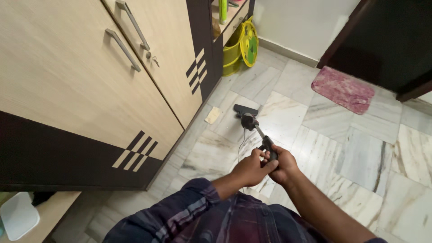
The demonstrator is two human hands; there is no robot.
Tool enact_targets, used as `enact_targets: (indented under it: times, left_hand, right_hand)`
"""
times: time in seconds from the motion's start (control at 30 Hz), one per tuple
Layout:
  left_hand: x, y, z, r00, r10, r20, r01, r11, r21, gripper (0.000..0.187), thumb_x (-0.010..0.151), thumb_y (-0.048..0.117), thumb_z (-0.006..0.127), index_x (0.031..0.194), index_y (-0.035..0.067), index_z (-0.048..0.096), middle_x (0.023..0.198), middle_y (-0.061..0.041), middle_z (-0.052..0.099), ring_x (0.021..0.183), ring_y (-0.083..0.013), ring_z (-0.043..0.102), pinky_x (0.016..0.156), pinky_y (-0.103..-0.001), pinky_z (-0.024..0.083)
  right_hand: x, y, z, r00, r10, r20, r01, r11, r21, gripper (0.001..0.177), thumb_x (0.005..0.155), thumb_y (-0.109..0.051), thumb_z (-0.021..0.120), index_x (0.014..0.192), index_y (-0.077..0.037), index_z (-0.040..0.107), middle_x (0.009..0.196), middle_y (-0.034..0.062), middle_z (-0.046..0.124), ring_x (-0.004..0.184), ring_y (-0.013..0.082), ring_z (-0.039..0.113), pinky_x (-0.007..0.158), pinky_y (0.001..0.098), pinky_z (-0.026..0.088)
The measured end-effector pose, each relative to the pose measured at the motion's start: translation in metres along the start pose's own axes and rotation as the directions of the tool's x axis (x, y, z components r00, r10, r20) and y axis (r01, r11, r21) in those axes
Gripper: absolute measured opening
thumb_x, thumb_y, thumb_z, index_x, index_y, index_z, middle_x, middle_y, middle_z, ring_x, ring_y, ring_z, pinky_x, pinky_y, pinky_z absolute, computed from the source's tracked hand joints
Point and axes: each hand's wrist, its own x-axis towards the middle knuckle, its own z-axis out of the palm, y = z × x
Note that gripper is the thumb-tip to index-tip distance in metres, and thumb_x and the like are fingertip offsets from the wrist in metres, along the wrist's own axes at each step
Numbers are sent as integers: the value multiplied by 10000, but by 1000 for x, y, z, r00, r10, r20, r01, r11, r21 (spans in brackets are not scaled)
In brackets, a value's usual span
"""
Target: The person uses a corded stick vacuum to clean the tiled floor of a bedroom and living room. They maneuver the vacuum around furniture, including a bed, sofa, and chairs, and navigate through doorways to clean different areas.
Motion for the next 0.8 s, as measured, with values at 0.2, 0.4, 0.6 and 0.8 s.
enact_targets:
  times: [0.2, 0.4, 0.6, 0.8]
  left_hand:
    - [-26, 28, -9, 958, 153, -241, -124, 983, 133, 1062, 810, 757, 678, 1516, 34, 351, 1300, -248, 612, 1184, -356, 626, 916, -457, 523]
    - [-15, 46, -24, 967, 4, -257, 42, 984, 174, 819, 768, 720, 658, 1410, 214, 603, 1111, -111, 755, 998, -314, 741, 839, -443, 578]
    - [27, 34, -33, 935, -71, -347, 97, 994, 59, 600, 742, 444, 762, 1278, 178, 707, 996, -140, 771, 944, -327, 735, 804, -443, 574]
    - [82, 43, -39, 853, -75, -517, 14, 993, -120, 526, 751, 376, 746, 1215, 130, 728, 920, -147, 786, 886, -308, 770, 772, -406, 594]
  right_hand:
    - [-33, 12, 31, 968, 106, 228, -152, 970, 191, 390, 1037, -382, 433, 944, -52, 620, 786, 51, 669, 716, 170, 653, 711, 313, 568]
    - [-46, -13, 60, 969, 171, 179, -162, 985, -66, 329, 1044, -376, 488, 967, -85, 621, 857, 46, 690, 773, 195, 684, 769, 351, 582]
    - [13, -35, 40, 950, -85, -299, -159, 693, -703, 560, 1027, -544, 486, 1185, -30, 645, 976, 111, 634, 863, 274, 647, 746, 414, 473]
    - [30, -98, 65, 399, -511, 761, 666, -409, -623, 653, 645, -22, 719, 1287, -23, 600, 1200, 237, 627, 1035, 367, 645, 810, 388, 543]
